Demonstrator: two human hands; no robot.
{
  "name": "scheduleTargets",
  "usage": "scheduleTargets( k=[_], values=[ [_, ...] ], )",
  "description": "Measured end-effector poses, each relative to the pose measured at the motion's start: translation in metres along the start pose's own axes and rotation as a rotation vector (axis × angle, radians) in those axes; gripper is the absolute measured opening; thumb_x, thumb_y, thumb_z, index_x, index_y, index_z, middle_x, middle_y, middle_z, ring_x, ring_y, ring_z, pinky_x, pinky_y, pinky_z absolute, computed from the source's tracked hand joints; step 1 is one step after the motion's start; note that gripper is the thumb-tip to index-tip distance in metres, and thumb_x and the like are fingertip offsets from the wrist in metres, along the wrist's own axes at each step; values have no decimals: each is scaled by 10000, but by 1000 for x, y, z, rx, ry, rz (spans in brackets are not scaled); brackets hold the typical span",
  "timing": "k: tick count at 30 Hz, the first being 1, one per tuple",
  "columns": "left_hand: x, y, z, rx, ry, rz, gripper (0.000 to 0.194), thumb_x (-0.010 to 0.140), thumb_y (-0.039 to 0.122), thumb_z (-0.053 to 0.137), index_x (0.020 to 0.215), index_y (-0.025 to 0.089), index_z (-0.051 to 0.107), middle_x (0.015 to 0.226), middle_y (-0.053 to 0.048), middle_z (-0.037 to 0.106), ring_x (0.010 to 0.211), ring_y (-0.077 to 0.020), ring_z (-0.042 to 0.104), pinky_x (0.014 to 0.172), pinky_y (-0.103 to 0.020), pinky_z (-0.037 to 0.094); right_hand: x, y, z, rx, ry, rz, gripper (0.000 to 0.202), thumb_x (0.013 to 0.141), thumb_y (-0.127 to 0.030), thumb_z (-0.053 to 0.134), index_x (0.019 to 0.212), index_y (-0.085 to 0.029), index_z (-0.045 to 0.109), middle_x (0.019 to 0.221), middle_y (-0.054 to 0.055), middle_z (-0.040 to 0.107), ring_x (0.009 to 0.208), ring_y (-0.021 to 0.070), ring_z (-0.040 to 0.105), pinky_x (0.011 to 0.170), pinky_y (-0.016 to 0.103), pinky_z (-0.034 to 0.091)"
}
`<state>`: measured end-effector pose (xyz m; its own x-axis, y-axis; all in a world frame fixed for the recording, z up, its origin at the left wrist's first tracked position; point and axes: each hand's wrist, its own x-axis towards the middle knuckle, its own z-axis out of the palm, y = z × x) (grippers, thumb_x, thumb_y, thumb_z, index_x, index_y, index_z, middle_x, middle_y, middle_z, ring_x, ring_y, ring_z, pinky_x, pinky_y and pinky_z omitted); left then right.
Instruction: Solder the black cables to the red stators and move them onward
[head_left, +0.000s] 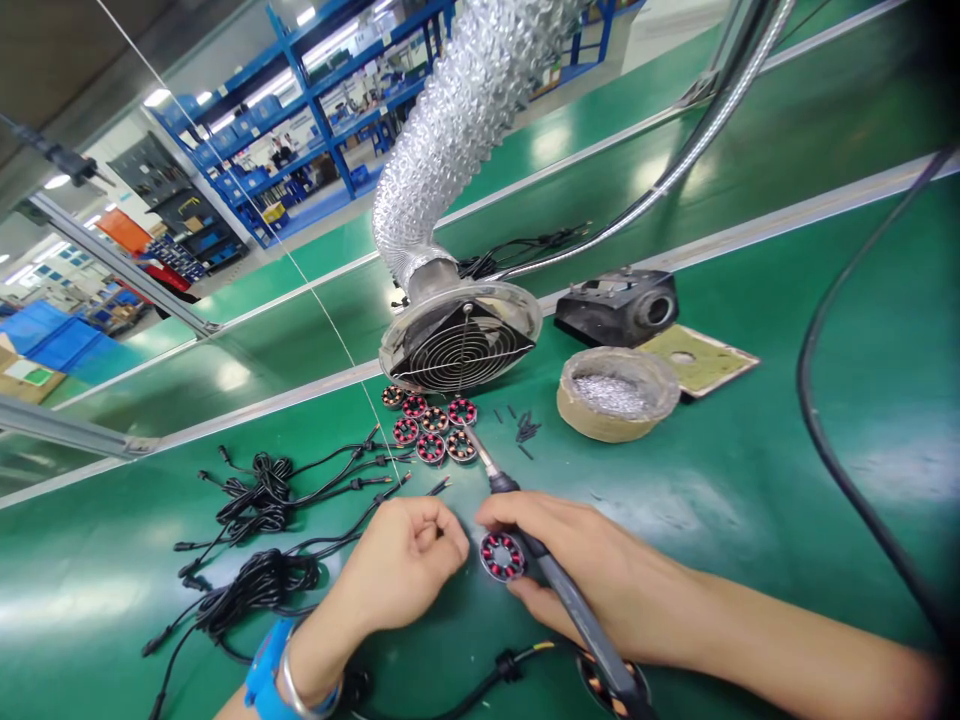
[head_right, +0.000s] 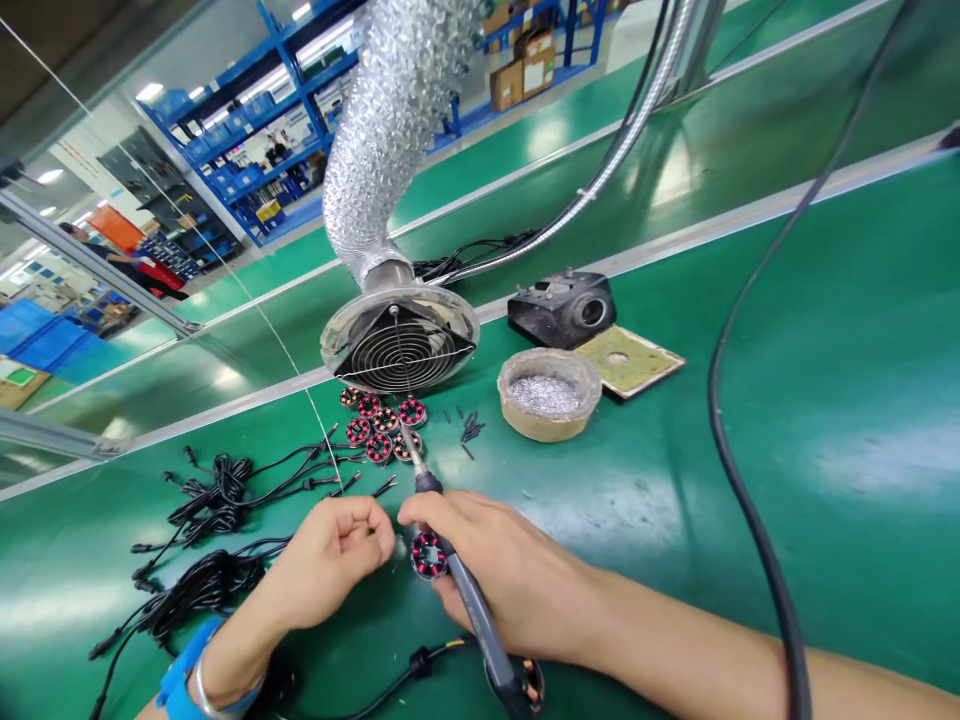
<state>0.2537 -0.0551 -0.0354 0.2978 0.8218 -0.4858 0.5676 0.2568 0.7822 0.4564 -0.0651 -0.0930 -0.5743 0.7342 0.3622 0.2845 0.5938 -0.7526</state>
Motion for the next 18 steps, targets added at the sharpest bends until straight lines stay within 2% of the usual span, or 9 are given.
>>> scheduleTargets(
  k=[3,8,11,14,16,18],
  values=[
    [-2,-3,2,112,-39,-38,172,767,323,590,702,164,603,477,91,304,461,-82,234,459,-238,160,0,-1,-1,7,-3,2,542,689,17,531,1155,-248,451,972,5,619,843,173,603,736,288,509],
    [-1,-4,-4,-163,-43,3,267,731,414,591,668,157,558,560,40,443,519,-90,308,493,-231,228,-1,1,0,7,-8,20,517,718,-4,528,1174,-240,467,953,20,614,855,184,608,757,308,517],
    [-9,-3,-3,-9,-64,-30,223,743,367,601,690,151,610,511,60,400,485,-85,283,472,-233,202,0,1,0,-10,7,9,510,718,-17,525,1178,-231,466,947,30,625,850,190,616,745,308,530],
    [-16,-5,9,210,-6,-27,168,780,315,607,749,161,669,472,85,309,457,-80,235,451,-236,155,0,-1,1,-31,38,-26,490,729,-28,497,1165,-247,457,955,25,642,843,183,632,731,291,541],
    [-18,-6,14,167,2,-27,180,801,314,587,754,161,668,471,83,318,452,-80,237,441,-232,154,-1,-1,1,-52,60,-44,474,762,-42,473,1181,-260,444,994,28,654,869,177,646,745,277,549],
    [-21,-5,6,23,-16,-50,220,804,354,577,745,155,648,475,80,338,448,-81,237,433,-230,164,-1,0,1,-78,55,-40,434,807,-71,459,1192,-269,441,1017,31,661,874,167,659,735,257,554]
  ],
)
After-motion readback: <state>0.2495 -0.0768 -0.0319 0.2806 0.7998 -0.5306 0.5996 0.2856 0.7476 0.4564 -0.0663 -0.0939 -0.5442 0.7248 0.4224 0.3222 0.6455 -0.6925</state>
